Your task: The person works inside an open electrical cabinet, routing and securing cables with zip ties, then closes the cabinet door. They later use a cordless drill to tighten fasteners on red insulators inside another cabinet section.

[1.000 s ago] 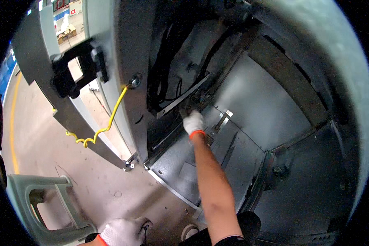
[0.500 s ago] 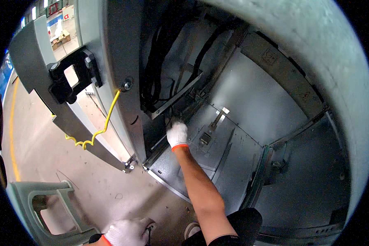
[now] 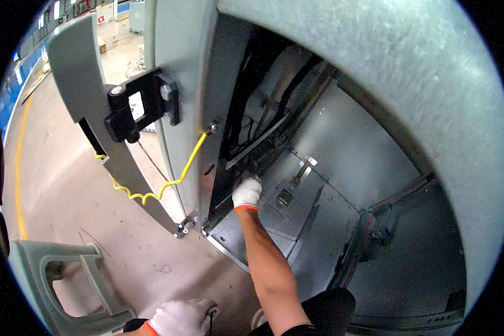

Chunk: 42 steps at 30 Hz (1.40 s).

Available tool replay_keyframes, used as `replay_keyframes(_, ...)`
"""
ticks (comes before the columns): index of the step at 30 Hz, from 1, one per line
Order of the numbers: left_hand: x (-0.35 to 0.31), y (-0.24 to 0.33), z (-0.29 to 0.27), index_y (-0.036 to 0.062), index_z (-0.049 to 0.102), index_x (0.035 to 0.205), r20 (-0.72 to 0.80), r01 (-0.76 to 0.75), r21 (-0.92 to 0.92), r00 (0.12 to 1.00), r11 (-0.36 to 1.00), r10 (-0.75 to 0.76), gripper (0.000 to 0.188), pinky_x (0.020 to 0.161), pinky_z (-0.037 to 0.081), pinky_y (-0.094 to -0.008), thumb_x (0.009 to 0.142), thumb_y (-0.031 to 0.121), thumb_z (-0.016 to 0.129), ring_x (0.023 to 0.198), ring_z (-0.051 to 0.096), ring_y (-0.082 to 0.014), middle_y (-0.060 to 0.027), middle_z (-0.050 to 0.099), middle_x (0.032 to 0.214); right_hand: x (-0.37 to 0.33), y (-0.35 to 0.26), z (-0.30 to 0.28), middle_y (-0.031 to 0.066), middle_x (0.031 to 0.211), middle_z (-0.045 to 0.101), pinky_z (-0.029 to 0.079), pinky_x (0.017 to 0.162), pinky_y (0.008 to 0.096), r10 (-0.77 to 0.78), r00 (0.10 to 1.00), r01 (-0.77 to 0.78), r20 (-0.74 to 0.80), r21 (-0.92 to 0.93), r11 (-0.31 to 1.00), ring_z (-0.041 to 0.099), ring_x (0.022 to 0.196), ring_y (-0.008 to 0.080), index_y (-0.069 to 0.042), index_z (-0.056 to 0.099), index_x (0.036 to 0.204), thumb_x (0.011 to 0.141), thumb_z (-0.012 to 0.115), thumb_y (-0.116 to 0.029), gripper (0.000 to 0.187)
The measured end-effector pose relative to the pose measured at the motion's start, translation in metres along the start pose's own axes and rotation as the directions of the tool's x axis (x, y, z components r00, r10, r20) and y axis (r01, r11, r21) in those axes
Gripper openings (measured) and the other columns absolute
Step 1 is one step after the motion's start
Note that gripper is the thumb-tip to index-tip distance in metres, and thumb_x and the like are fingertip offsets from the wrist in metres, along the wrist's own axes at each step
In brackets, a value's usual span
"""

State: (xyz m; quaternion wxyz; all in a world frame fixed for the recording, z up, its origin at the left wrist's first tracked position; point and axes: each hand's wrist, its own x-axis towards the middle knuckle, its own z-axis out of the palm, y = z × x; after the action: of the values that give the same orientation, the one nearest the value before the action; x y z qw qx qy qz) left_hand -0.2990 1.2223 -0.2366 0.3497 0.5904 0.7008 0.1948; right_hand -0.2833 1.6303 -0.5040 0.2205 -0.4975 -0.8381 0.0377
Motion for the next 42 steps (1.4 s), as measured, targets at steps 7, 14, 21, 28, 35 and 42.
replay_keyframes(7,0.012,-0.003,0.007,0.0047,0.063,0.093,-0.026,-0.047,-0.013,0.999,0.999,0.047,0.021,0.064,0.054,-0.0515,0.096,0.022,0.053,0.070,0.067,-0.0402,-0.0211,0.068,0.079,-0.009,-0.024,-0.012,0.0157,0.102,0.073,0.055,0.083,0.0445,-0.206,0.976,0.199,-0.072,-0.089,0.976,0.068,0.095,0.0364,-0.007,0.072,0.097,0.088,0.059,-0.019,0.020)
replay_keyframes(14,0.010,-0.007,0.004,0.0040,0.063,0.090,-0.039,0.033,-0.003,0.999,0.999,-0.033,0.020,0.064,0.053,-0.0522,0.095,0.021,0.052,0.071,0.067,-0.0408,-0.0216,0.067,0.077,-0.006,0.014,0.105,0.0164,0.152,0.046,0.026,0.119,0.0478,-0.109,0.945,0.099,0.307,0.048,0.994,0.040,0.142,0.0315,-0.007,0.047,0.146,0.096,0.046,-0.036,0.058)
replay_keyframes(21,0.010,-0.029,0.016,0.0042,0.064,0.090,-0.095,0.068,-0.062,0.993,0.996,-0.074,0.021,0.068,0.053,-0.0542,0.094,0.021,0.052,0.075,0.067,-0.0423,-0.0226,0.068,0.079,0.014,-0.027,-0.051,0.0251,0.110,0.070,0.052,0.093,0.0443,0.408,0.911,-0.341,-0.061,0.442,0.829,0.066,0.103,0.0436,-0.001,0.070,0.113,0.088,0.064,-0.024,0.034)
replay_keyframes(28,0.019,-0.017,0.020,0.0052,0.069,0.093,0.034,-0.053,-0.037,0.998,0.998,0.054,0.026,0.074,0.053,-0.0546,0.094,0.022,0.049,0.081,0.069,-0.0426,-0.0232,0.070,0.084,0.059,0.022,0.027,0.0254,0.133,0.059,0.045,0.105,0.0451,-0.023,0.995,-0.002,0.092,0.262,0.965,0.054,0.124,0.0430,-0.003,0.058,0.132,0.090,0.066,-0.044,0.059)
replay_keyframes(35,-0.004,-0.022,0.010,0.0035,0.069,0.092,-0.037,0.035,-0.032,0.999,0.999,-0.036,0.029,0.075,0.054,-0.0539,0.096,0.023,0.047,0.082,0.070,-0.0419,-0.0242,0.070,0.084,0.019,-0.046,-0.002,0.0183,0.127,0.065,0.049,0.096,0.0435,-0.074,0.931,0.232,0.358,-0.423,0.876,0.062,0.116,0.0351,-0.005,0.062,0.128,0.100,0.046,-0.021,0.036)
replay_keyframes(42,0.004,-0.019,0.021,0.0039,0.069,0.086,-0.049,-0.041,-0.004,0.998,0.999,0.041,0.028,0.070,0.055,-0.0532,0.094,0.021,0.049,0.076,0.070,-0.0409,-0.0229,0.071,0.081,0.012,0.010,-0.029,0.0255,0.118,0.066,0.052,0.091,0.0494,-0.134,0.933,0.163,0.333,-0.061,0.985,0.063,0.105,0.0441,-0.005,0.059,0.128,0.093,0.054,-0.017,0.037)
